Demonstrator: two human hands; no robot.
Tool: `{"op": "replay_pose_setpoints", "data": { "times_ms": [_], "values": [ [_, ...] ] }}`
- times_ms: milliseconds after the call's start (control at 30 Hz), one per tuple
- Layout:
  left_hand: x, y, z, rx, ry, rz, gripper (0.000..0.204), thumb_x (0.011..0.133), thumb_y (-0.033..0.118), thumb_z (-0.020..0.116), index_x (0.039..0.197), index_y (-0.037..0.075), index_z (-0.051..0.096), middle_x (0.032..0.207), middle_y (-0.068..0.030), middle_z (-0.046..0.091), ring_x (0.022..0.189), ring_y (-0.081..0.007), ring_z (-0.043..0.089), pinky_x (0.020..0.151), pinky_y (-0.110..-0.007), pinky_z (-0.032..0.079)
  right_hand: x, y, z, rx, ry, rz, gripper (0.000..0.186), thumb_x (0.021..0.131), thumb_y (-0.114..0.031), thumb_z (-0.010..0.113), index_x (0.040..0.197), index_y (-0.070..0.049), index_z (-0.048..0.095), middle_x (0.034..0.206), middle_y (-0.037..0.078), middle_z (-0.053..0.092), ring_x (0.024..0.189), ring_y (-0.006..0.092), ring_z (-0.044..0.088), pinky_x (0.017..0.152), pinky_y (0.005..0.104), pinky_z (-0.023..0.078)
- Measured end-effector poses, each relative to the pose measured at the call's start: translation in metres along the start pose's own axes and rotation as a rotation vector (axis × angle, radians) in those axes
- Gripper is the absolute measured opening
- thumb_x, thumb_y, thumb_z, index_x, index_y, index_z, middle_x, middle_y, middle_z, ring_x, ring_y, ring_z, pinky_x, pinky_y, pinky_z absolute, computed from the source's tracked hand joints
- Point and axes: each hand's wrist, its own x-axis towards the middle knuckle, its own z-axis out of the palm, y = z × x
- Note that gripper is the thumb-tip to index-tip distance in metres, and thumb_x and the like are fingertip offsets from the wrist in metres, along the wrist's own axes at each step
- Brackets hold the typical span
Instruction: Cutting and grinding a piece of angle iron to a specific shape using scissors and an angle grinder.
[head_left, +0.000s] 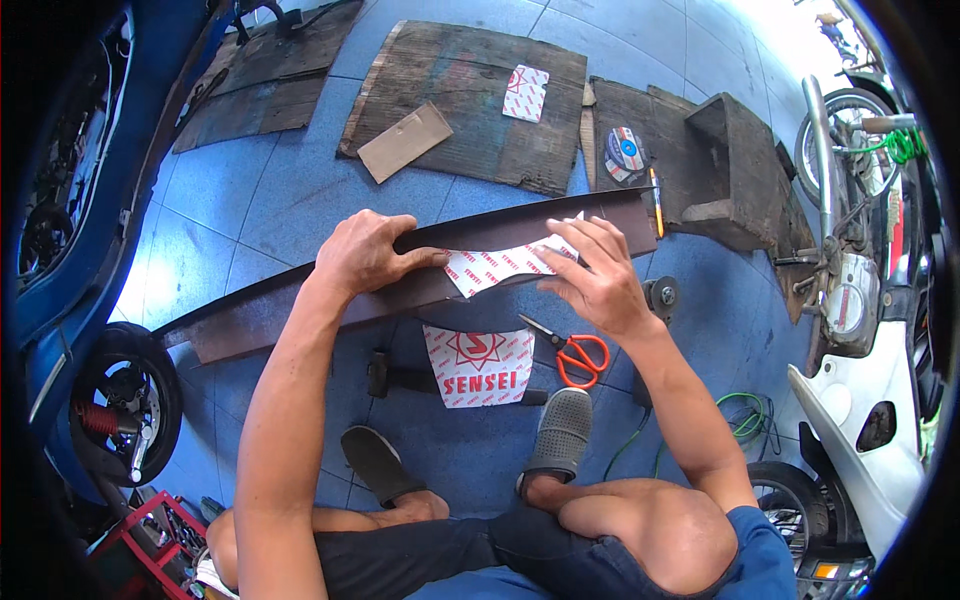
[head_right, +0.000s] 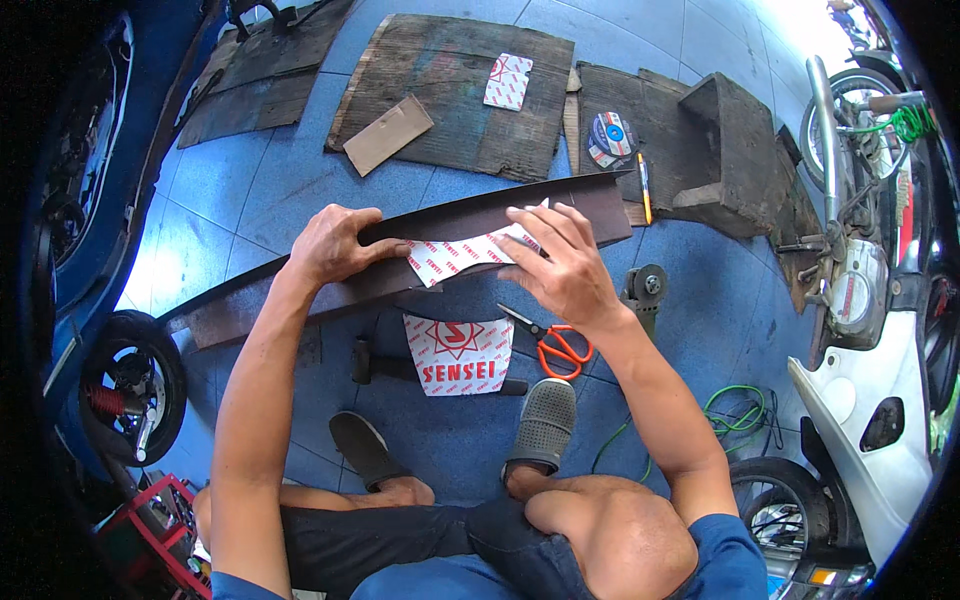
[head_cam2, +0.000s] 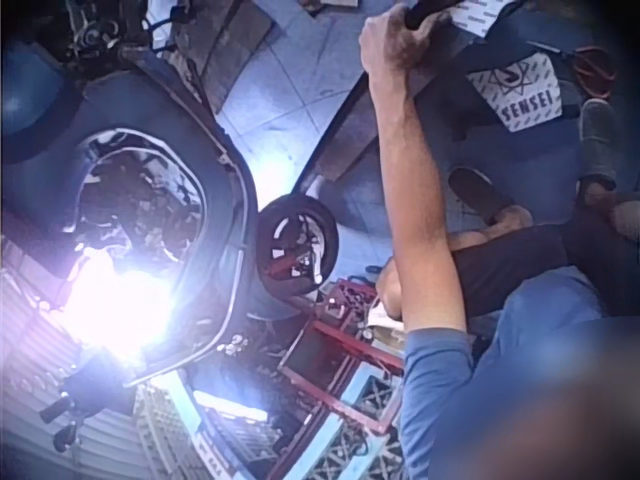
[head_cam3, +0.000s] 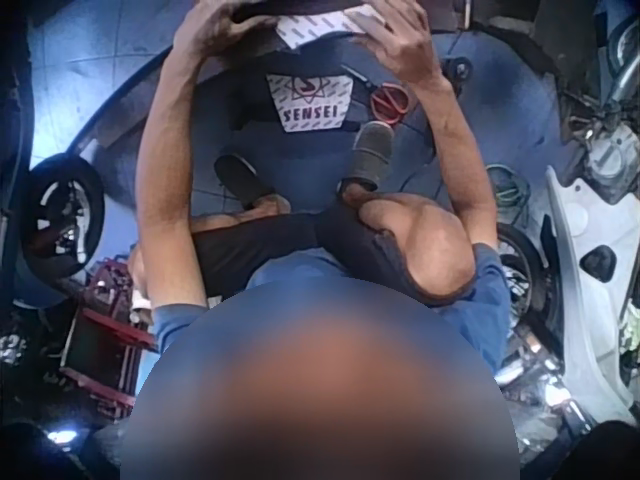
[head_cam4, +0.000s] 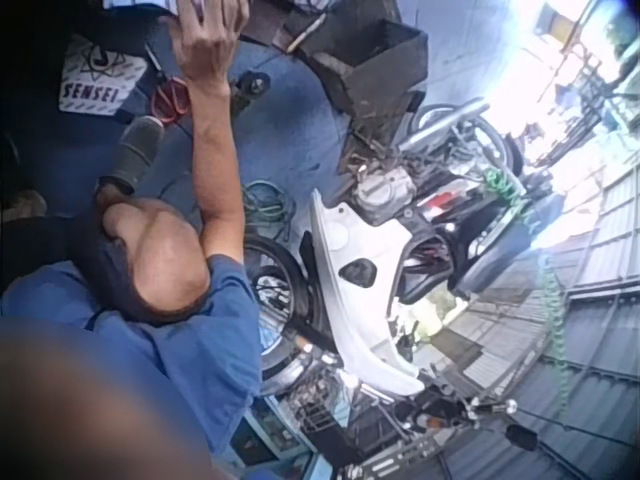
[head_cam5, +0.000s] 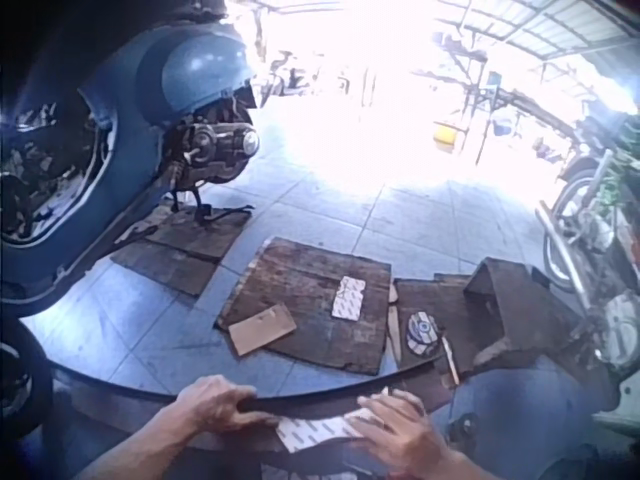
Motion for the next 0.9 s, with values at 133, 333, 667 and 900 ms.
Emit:
{"op": "replay_pose_setpoints", "data": {
  "times_ms": [133, 333, 667, 900],
  "values": [
    [0.003, -0.001, -0.002, 0.009, -0.027, -0.020, 0.075, 0.080, 0.078, 0.071, 0.089, 0.004, 0.077, 0.075, -0.0242, 0.071, 0.079, -0.0425, 0.072, 0.072, -0.051, 0.057, -0.023, -0.005, 0.000, -0.075, 0.210, 0.157, 0.039, 0.078, -0.026, 0.087, 0.113, -0.012, 0.077, 0.127, 0.007, 0.068, 0.122, 0.0252, 0.059, 0.108, 0.0448, 0.045],
    [0.005, 0.002, -0.009, -0.001, -0.044, -0.053, 0.074, 0.080, 0.077, 0.072, 0.093, 0.005, 0.079, 0.076, -0.0235, 0.073, 0.079, -0.0407, 0.073, 0.073, -0.049, 0.058, -0.026, 0.000, 0.008, -0.123, 0.170, 0.112, 0.036, 0.078, -0.017, 0.087, 0.112, -0.013, 0.078, 0.118, 0.001, 0.072, 0.116, 0.0208, 0.063, 0.106, 0.0441, 0.046],
    [0.006, -0.002, -0.006, -0.022, -0.038, -0.048, 0.074, 0.080, 0.077, 0.072, 0.089, 0.005, 0.078, 0.075, -0.0222, 0.072, 0.077, -0.0391, 0.074, 0.072, -0.048, 0.058, -0.022, 0.009, 0.011, -0.128, 0.152, -0.010, 0.037, 0.079, -0.017, 0.084, 0.114, -0.013, 0.077, 0.119, 0.002, 0.071, 0.113, 0.0206, 0.065, 0.106, 0.0435, 0.048],
    [0.011, -0.002, -0.008, -0.008, -0.084, -0.063, 0.075, 0.081, 0.079, 0.070, 0.088, 0.005, 0.077, 0.076, -0.0217, 0.073, 0.078, -0.0388, 0.074, 0.072, -0.049, 0.058, -0.016, 0.028, 0.017, -0.194, 0.164, -0.160, 0.025, 0.086, -0.014, 0.076, 0.111, -0.013, 0.076, 0.114, 0.002, 0.069, 0.111, 0.0196, 0.064, 0.107, 0.0431, 0.049]
  ]
}}
